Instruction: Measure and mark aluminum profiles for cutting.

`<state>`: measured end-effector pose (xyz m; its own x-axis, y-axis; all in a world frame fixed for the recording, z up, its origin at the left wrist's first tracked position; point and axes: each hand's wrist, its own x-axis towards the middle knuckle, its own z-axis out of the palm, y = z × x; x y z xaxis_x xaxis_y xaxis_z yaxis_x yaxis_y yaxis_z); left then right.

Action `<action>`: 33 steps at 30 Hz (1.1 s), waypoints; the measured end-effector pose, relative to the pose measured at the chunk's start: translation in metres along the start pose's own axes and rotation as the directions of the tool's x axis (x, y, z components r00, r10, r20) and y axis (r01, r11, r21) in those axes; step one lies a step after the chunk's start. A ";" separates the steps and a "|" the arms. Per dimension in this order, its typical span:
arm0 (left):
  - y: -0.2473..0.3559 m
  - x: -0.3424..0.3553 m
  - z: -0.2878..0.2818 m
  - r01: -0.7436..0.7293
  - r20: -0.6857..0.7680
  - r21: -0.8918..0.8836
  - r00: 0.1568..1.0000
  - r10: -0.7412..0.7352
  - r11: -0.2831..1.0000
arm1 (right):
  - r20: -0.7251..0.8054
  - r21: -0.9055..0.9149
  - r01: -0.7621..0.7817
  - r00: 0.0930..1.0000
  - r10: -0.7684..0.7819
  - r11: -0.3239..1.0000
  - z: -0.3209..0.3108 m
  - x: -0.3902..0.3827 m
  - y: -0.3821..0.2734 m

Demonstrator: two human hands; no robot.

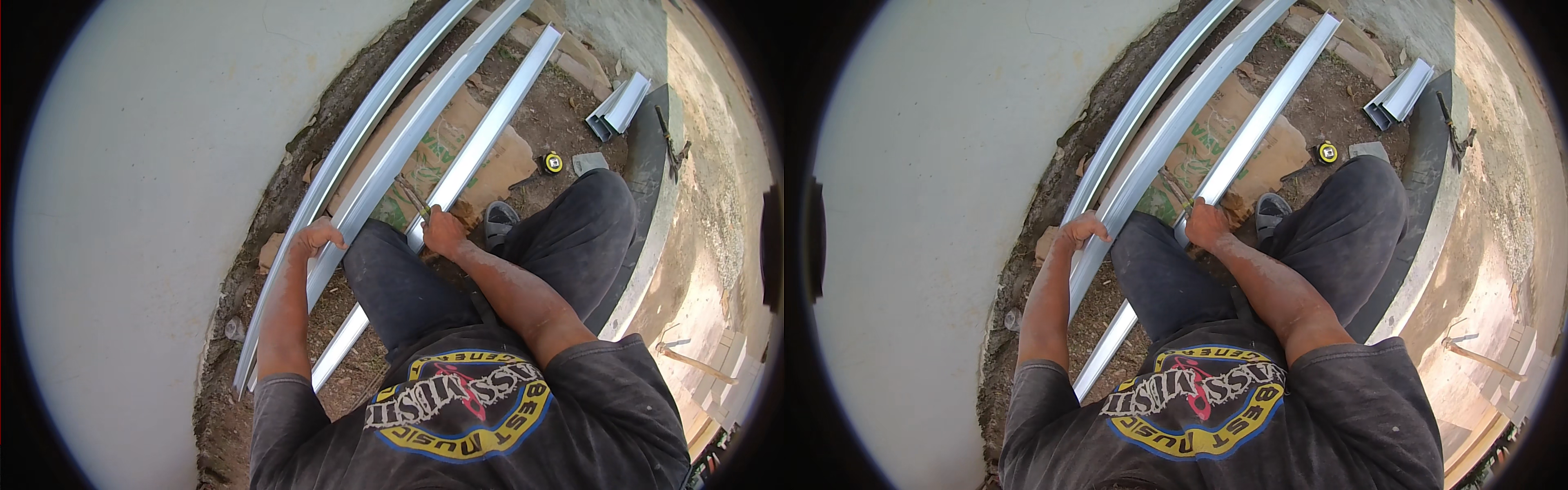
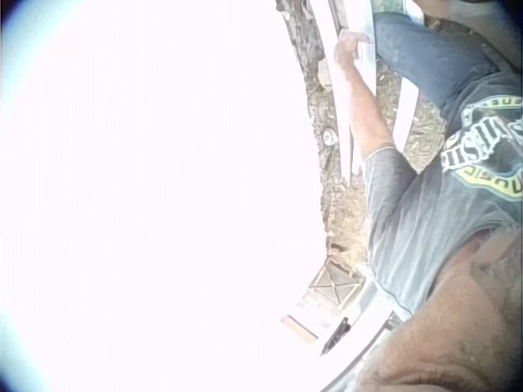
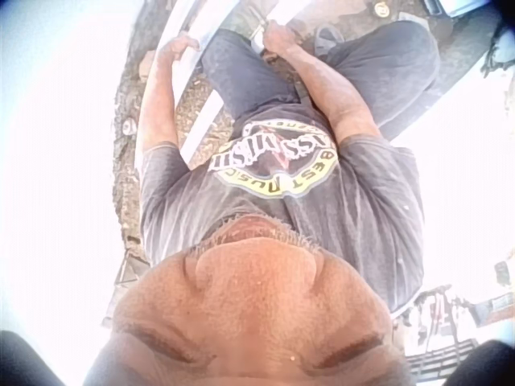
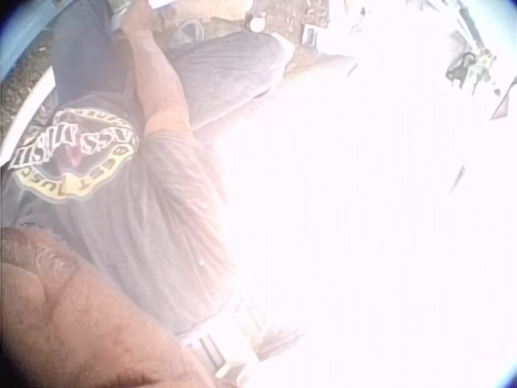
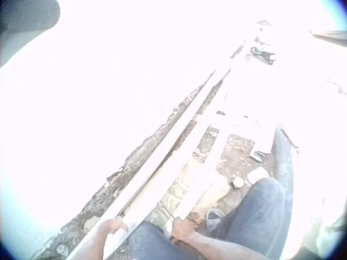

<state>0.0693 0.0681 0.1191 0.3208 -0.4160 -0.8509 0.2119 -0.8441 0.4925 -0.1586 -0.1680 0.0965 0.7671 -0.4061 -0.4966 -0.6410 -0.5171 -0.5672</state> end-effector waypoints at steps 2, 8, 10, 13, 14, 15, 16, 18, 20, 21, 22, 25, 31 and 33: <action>0.002 -0.003 0.005 -0.023 -0.032 0.052 0.999 0.025 0.998 | 0.031 0.042 -0.034 0.999 0.033 0.999 -0.009 -0.007 -0.012; 0.008 -0.012 0.028 -0.048 -0.234 0.205 0.967 0.097 0.978 | 0.104 0.176 -0.128 0.988 0.111 0.976 0.003 -0.008 -0.036; 0.004 -0.009 0.029 -0.116 -0.224 0.280 0.957 0.182 0.953 | 0.093 0.160 -0.126 0.989 0.113 0.979 0.004 -0.004 -0.033; 0.009 -0.011 0.032 -0.113 -0.238 0.295 0.953 0.188 0.949 | 0.068 0.153 -0.149 0.988 0.140 0.977 0.002 0.001 -0.031; 0.003 -0.010 0.029 -0.107 -0.231 0.294 0.956 0.179 0.950 | 0.059 0.161 -0.162 0.986 0.154 0.974 0.000 0.001 -0.034; -0.002 -0.009 0.027 -0.101 -0.223 0.293 0.960 0.170 0.951 | 0.063 0.160 -0.158 0.987 0.150 0.974 -0.002 -0.002 -0.037; 0.002 -0.011 0.028 -0.103 -0.220 0.292 0.960 0.172 0.951 | 0.068 0.150 -0.162 0.986 0.154 0.975 -0.006 -0.004 -0.039; 0.021 -0.022 0.033 -0.058 -0.148 0.203 0.985 0.089 0.977 | 0.069 0.141 -0.172 0.984 0.164 0.975 -0.009 -0.005 -0.036; 0.031 -0.030 0.036 -0.092 -0.139 0.179 0.983 0.118 0.980 | 0.052 0.095 -0.182 0.983 0.178 0.979 -0.006 -0.002 -0.034; 0.034 -0.032 0.036 -0.126 -0.131 0.154 0.980 0.147 0.980 | 0.052 0.095 -0.183 0.983 0.178 0.979 -0.006 -0.002 -0.031; 0.030 -0.031 0.035 -0.126 -0.134 0.153 0.980 0.147 0.980 | 0.013 0.081 -0.147 0.989 0.147 0.986 -0.005 -0.001 -0.026; 0.019 -0.019 0.023 -0.130 -0.197 0.163 0.967 0.161 0.978 | -0.039 0.027 -0.060 0.997 0.061 0.998 -0.003 0.008 -0.001; -0.004 0.001 -0.008 -0.044 0.075 -0.159 0.996 0.056 0.986 | -0.081 -0.039 0.072 0.994 -0.075 0.997 -0.002 0.015 0.012; -0.009 0.007 -0.006 -0.045 0.015 -0.068 0.999 0.046 0.997 | -0.107 -0.039 0.084 0.990 -0.087 0.996 0.000 0.013 0.008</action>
<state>0.0753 0.0751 0.1102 0.3161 -0.4593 -0.8302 0.2595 -0.7998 0.5413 -0.1536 -0.1775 0.0858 0.8185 -0.4377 -0.3720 -0.5731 -0.5783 -0.5806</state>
